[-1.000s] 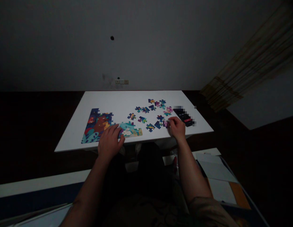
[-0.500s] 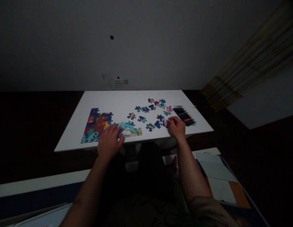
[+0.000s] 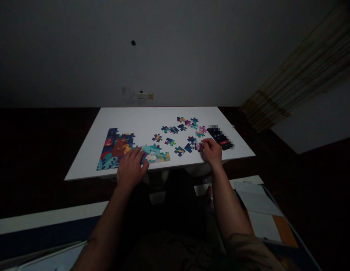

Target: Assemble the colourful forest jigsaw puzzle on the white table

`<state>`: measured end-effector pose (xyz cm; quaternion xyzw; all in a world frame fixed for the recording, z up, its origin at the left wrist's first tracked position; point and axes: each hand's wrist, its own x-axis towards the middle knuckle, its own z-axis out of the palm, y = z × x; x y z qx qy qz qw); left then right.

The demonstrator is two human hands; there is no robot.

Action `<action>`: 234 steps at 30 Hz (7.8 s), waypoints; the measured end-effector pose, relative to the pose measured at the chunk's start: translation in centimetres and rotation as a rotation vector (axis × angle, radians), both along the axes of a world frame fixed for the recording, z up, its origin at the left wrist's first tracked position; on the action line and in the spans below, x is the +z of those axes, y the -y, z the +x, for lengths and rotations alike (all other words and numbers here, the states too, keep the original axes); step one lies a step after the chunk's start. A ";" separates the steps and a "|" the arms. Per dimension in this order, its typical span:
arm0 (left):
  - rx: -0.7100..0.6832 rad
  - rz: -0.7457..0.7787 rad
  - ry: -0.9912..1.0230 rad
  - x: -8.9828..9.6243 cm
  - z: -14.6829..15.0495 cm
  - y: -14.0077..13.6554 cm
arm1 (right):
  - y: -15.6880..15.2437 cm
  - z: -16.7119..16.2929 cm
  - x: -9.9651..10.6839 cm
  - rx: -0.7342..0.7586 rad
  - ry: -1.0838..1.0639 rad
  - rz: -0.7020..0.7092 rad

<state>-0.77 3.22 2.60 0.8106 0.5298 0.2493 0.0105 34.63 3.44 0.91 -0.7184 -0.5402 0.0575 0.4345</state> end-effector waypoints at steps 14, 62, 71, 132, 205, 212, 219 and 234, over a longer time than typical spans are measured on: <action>-0.003 0.002 0.019 0.0 0.0 0.0 | 0.1 -0.1 0.0 0.037 0.030 -0.049; 0.037 -0.043 -0.051 0.4 0.3 -0.1 | 0.2 -0.2 0.2 0.023 0.041 -0.006; 0.055 -0.065 -0.067 0.3 0.6 -0.2 | 0.2 -0.1 0.1 0.029 -0.011 0.016; 0.039 0.015 -0.166 -0.4 0.5 -0.4 | 0.3 1.2 -0.4 -0.059 -0.172 0.239; 0.053 -0.037 -0.073 0.3 0.5 0.5 | -0.1 1.9 -0.6 0.361 0.124 -0.068; 0.051 -0.046 -0.098 0.0 0.4 0.2 | -0.2 1.8 -0.5 0.316 0.172 -0.064; 0.062 -0.062 -0.110 0.0 0.4 0.0 | -0.2 1.3 -1.1 0.188 0.179 0.008; 0.038 -0.097 -0.147 0.6 0.6 -0.3 | 0.2 -0.6 0.1 0.211 0.278 -0.003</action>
